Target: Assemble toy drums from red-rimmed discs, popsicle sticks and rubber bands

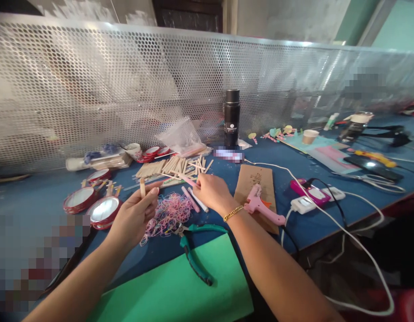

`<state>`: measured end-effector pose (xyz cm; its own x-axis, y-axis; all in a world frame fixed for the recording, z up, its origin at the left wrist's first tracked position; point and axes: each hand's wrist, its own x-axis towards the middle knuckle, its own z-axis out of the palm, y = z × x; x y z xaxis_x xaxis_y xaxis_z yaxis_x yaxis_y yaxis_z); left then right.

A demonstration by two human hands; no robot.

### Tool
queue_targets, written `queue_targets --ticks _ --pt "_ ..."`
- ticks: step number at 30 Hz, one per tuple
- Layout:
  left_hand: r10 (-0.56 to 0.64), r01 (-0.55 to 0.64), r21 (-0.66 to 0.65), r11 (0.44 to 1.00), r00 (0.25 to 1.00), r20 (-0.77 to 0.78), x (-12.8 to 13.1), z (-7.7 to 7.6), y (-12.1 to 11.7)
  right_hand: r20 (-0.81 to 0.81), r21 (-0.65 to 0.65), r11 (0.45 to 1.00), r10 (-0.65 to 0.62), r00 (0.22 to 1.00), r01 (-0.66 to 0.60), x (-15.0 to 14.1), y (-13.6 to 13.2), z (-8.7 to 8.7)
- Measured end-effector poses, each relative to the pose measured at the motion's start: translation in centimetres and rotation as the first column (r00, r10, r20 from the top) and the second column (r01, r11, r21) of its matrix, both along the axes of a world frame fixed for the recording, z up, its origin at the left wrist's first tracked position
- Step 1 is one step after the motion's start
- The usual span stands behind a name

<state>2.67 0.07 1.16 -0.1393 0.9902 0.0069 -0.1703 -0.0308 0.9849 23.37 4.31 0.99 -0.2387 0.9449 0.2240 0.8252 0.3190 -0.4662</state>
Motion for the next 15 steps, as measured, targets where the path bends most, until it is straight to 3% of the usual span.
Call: queue_targets --ticks 3,5,9,13,15 --pt "0.028 -0.025 0.055 0.998 0.998 -0.064 -0.1 -0.1 0.1 -0.371 -0.035 0.95 0.276 0.887 -0.31 -0.5 -0.2 -0.3" --pt "0.039 -0.03 0.067 0.997 0.99 -0.133 -0.2 -0.3 0.1 -0.5 -0.03 0.901 0.362 0.787 -0.433 -0.9 -0.4 -0.4" --pt "0.04 -0.023 0.07 0.997 0.965 -0.257 -0.2 -0.5 0.1 -0.691 -0.074 0.914 0.242 0.681 -0.4 -1.1 -0.1 -0.4" --pt "0.007 0.036 0.113 0.993 0.935 -0.354 0.2 -0.2 -0.1 -0.908 -0.112 0.917 0.063 0.414 -0.384 -1.1 0.4 -0.1" --pt "-0.026 0.088 0.143 0.986 0.921 -0.388 0.4 -0.1 -0.3 -0.945 -0.124 0.911 0.013 0.327 -0.392 -1.4 0.4 -0.1"
